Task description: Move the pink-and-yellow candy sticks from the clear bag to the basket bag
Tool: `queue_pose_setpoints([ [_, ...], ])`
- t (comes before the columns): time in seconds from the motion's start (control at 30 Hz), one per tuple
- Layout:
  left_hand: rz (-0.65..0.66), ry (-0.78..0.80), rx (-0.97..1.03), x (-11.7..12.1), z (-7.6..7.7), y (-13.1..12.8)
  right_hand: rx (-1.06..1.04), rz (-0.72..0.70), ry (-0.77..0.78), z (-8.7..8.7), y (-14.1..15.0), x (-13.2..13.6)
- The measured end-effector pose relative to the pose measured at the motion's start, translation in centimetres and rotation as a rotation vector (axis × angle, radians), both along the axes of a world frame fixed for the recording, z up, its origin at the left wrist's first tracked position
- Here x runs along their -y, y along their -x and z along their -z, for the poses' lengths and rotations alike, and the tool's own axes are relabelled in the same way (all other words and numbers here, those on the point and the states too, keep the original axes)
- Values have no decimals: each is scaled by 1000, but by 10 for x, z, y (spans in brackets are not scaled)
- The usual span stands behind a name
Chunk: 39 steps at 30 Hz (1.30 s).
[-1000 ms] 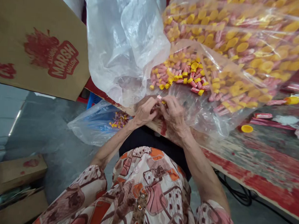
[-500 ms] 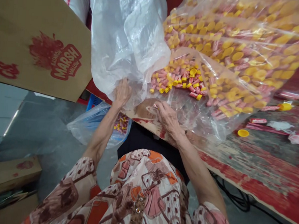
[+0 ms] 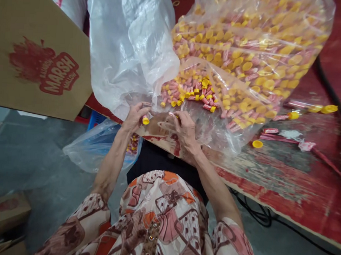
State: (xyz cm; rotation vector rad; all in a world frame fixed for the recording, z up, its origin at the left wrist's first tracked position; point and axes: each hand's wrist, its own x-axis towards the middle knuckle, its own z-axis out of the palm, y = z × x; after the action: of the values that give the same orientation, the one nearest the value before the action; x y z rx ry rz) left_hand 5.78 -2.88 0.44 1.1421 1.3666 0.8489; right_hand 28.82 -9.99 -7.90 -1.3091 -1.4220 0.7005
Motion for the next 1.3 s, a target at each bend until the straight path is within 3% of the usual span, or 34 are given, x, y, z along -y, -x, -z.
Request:
queue_pose_setpoints([
  [0.17, 134, 77, 208, 25, 7, -28, -598, -178, 232, -20, -5, 2],
  [0.43, 248, 75, 293, 66, 20, -68, -808, -120, 340, -23, -22, -14],
  [0.6, 255, -93, 229, 90, 28, -100, -877, -132, 345, -30, -23, -16],
  [0.73, 259, -180, 188, 93, 34, -100, -715, -65, 308, -30, -19, -10],
  [0.9, 308, -185, 65, 81, 34, -72, -104, 301, 151, -15, -33, -9],
  [0.97, 336, -276, -104, 74, 28, -60, 177, 416, 161, -9, -45, -10],
  [1.07, 393, -448, -485, 64, 17, -44, 459, 429, 283, -7, -60, -13],
  [1.17, 429, -540, -782, 59, 6, -34, 526, 410, 345, -6, -66, -16],
  [1.3, 419, -605, -872, 58, 3, -34, 438, 438, 246, 2, -64, -18],
])
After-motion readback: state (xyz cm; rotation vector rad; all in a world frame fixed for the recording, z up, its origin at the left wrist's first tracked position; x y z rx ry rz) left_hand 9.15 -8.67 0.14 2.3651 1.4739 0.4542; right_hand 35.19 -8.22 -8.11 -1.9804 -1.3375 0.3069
